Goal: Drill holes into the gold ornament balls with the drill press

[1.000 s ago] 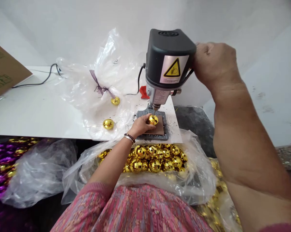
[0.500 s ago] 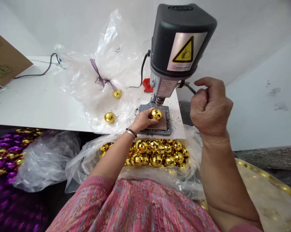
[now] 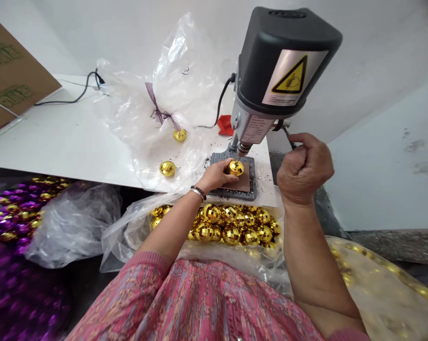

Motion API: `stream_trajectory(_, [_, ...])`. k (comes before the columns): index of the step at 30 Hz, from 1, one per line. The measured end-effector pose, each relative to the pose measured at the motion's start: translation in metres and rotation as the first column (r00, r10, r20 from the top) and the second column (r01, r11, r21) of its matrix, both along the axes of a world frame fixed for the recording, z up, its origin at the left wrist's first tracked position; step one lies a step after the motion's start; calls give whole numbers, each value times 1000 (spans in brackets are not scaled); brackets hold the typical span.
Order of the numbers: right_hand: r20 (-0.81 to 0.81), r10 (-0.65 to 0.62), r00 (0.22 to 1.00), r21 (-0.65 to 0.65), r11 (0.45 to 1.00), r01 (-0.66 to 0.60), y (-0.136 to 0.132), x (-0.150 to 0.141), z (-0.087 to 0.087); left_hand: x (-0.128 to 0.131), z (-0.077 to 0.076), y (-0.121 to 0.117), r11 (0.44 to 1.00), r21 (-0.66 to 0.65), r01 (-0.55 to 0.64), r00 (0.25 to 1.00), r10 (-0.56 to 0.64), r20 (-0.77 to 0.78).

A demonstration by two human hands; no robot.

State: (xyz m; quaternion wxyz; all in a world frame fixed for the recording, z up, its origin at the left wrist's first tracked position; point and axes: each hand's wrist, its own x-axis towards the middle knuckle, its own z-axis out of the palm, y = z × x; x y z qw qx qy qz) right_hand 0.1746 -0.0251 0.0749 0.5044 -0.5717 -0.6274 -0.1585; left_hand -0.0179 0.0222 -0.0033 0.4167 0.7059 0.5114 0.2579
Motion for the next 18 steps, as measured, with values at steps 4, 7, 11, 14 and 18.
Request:
stream_trajectory(4, [-32, -25, 999, 31, 999, 26, -2, -6, -4, 0, 3, -2, 1000, -13, -7, 1000, 7, 16])
stream_trajectory(7, [-129, -15, 991, 98, 995, 28, 3, -12, 25, 2, 4, -2, 1000, -23, 7, 999, -6, 46])
stream_trajectory(11, [-212, 29, 977, 19, 999, -26, 22, -15, 83, 2, 10, -8, 1000, -16, -4, 995, 6, 103])
stream_trajectory(14, [-242, -41, 969, -54, 998, 29, 35, -14, 103, -14, 19, -23, 1000, -7, 19, 993, -19, 118])
stream_trajectory(18, [-255, 21, 967, 42, 999, -10, 44, -7, 94, -62, 33, -55, 987, -20, 157, 987, -157, -35])
